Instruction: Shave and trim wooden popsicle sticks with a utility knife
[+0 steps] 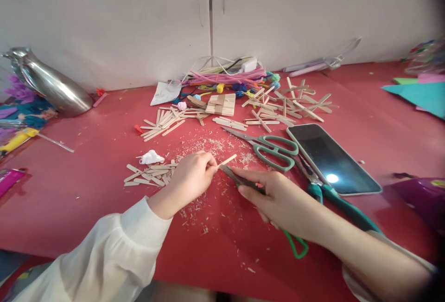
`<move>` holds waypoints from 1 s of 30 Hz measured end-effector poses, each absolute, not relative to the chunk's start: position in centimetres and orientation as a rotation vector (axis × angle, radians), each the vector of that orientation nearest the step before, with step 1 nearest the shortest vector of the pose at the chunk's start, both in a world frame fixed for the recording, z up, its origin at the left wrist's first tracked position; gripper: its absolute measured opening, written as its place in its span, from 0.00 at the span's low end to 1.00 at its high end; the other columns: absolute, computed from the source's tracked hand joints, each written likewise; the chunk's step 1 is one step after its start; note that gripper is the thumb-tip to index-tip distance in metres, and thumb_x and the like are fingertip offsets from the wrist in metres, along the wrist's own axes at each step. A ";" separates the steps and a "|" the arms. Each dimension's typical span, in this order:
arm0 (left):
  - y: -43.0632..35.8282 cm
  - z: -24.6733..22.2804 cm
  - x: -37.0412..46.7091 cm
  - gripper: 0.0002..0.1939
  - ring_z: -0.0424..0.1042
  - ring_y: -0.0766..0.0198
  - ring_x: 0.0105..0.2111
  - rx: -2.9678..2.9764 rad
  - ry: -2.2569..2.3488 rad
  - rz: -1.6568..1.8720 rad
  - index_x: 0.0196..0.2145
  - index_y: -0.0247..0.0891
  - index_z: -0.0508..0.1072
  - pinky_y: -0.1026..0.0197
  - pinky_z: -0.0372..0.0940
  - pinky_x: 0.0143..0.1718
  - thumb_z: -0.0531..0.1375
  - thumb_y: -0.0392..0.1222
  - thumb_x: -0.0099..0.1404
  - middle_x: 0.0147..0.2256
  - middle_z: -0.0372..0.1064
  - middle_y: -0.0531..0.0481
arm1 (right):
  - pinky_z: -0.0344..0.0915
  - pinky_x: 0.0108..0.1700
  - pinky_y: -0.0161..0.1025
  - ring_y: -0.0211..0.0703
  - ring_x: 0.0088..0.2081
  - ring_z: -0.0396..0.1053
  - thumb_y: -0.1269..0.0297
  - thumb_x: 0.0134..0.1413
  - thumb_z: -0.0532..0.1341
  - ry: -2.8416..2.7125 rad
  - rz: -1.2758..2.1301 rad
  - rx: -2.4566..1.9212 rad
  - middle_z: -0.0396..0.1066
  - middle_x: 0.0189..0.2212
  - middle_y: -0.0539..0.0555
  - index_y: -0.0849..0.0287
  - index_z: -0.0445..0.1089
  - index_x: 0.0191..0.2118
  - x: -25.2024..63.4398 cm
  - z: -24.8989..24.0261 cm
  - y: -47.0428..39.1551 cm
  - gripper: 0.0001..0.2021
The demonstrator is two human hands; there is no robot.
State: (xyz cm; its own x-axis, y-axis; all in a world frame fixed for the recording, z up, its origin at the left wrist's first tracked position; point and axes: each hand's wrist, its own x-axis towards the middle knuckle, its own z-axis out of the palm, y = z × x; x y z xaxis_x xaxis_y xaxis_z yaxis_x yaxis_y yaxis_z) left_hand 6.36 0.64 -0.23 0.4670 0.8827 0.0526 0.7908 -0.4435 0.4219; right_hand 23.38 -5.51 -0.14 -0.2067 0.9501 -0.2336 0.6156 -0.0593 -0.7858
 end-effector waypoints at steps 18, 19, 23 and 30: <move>0.4 -0.6 6.9 0.04 0.68 0.66 0.23 1.980 1.384 0.852 0.27 0.38 0.70 0.63 0.62 0.27 0.57 0.39 0.58 0.24 0.70 0.53 | 0.66 0.26 0.35 0.37 0.23 0.65 0.67 0.55 0.48 -1.924 0.523 -1.529 0.69 0.30 0.56 0.63 0.61 0.54 22.6 -0.6 -6.6 0.21; 0.4 -0.6 6.9 0.04 0.68 0.66 0.24 1.974 1.382 0.871 0.27 0.37 0.70 0.64 0.62 0.27 0.57 0.39 0.58 0.24 0.70 0.53 | 0.66 0.27 0.35 0.37 0.24 0.66 0.67 0.55 0.48 -1.863 0.612 -1.529 0.69 0.31 0.56 0.62 0.62 0.54 22.5 -0.4 -6.5 0.21; 0.6 -0.7 7.0 0.03 0.68 0.66 0.25 1.947 1.388 0.935 0.28 0.37 0.70 0.64 0.62 0.29 0.57 0.38 0.58 0.25 0.70 0.52 | 0.61 0.17 0.32 0.34 0.15 0.59 0.62 0.55 0.49 -1.628 0.973 -1.532 0.63 0.17 0.46 0.59 0.59 0.56 22.1 0.3 -6.4 0.22; 0.8 -0.6 6.8 0.08 0.68 0.66 0.26 1.760 1.276 1.015 0.28 0.35 0.69 0.64 0.63 0.29 0.57 0.43 0.59 0.26 0.69 0.50 | 0.58 0.14 0.29 0.34 0.21 0.65 0.64 0.54 0.50 -1.764 0.584 -1.493 0.71 0.32 0.54 0.57 0.62 0.55 22.9 0.0 -6.2 0.21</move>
State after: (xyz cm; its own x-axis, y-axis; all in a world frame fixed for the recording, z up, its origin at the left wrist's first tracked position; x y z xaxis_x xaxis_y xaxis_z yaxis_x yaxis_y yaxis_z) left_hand 6.79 0.78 -0.60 0.1977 0.9637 0.1796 0.3915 -0.2456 0.8868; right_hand 22.89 -6.20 0.05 -0.0492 0.9686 0.2437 0.6316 0.2192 -0.7436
